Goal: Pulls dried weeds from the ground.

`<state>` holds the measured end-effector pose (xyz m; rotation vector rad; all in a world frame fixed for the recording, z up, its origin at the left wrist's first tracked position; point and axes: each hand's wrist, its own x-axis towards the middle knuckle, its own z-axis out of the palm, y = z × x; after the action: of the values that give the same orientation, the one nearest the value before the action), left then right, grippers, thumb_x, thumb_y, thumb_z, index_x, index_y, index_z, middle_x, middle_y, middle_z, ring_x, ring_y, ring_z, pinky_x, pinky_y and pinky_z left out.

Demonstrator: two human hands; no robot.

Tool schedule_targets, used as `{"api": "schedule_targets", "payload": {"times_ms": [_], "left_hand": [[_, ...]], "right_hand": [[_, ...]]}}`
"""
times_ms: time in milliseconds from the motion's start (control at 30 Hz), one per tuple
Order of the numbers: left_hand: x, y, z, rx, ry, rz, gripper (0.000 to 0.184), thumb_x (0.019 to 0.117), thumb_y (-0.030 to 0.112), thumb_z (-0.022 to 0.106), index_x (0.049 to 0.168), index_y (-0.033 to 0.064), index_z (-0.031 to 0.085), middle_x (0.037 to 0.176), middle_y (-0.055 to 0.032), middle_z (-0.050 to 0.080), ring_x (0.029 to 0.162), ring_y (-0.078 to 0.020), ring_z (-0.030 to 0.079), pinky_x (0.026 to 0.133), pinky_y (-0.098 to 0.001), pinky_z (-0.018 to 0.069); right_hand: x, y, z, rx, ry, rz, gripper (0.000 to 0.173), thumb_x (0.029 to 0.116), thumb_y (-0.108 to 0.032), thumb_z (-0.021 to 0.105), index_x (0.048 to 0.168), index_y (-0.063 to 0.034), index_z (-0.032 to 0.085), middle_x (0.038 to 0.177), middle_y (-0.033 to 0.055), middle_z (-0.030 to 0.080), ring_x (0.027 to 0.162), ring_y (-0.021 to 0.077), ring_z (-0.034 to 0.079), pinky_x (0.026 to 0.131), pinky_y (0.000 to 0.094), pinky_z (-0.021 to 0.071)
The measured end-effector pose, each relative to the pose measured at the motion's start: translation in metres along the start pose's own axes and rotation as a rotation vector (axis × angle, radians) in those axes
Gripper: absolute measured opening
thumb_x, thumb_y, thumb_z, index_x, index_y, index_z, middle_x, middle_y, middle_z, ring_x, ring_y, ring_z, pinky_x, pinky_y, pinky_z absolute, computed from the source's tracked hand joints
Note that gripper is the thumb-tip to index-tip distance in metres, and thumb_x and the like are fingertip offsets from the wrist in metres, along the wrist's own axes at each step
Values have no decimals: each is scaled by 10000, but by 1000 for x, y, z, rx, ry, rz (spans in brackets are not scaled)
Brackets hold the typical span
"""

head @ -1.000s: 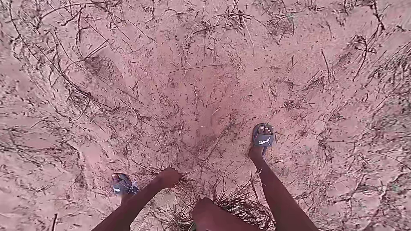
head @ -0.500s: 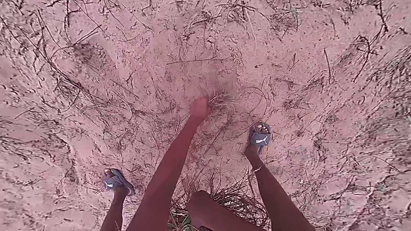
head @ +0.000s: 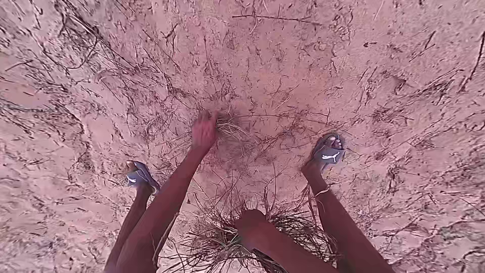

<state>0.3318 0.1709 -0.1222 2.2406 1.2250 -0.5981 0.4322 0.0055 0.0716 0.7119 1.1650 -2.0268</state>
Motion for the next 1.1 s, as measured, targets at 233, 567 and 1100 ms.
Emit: {"api": "schedule_targets", "payload": {"times_ms": [233, 567, 1100], "left_hand": [[70, -39, 3, -53, -51, -182, 1042, 784, 381, 774, 1638, 134, 230, 1671, -310, 89, 1471, -562, 262, 1008, -681, 438], [-86, 28, 174, -251, -198, -396, 1194, 661, 396, 874, 1645, 220, 220, 1655, -271, 210, 1393, -531, 398, 965, -656, 465], [-189, 76, 134, -475, -683, 252, 453, 907, 141, 677, 1324, -25, 612, 1229, -292, 650, 1081, -477, 665, 877, -639, 528]], "right_hand": [[13, -3, 8, 0, -73, 34, 483, 888, -176, 763, 1293, 36, 608, 1246, 291, 607, 1144, 469, 608, 852, 633, 507], [11, 1, 29, 71, 0, 282, 401, 915, -94, 695, 1210, 164, 609, 1196, 346, 626, 1086, 435, 627, 861, 563, 489], [-11, -9, 38, -39, -90, 32, 589, 844, -111, 764, 1380, 21, 559, 1348, 324, 565, 1191, 513, 592, 887, 662, 498]]}}
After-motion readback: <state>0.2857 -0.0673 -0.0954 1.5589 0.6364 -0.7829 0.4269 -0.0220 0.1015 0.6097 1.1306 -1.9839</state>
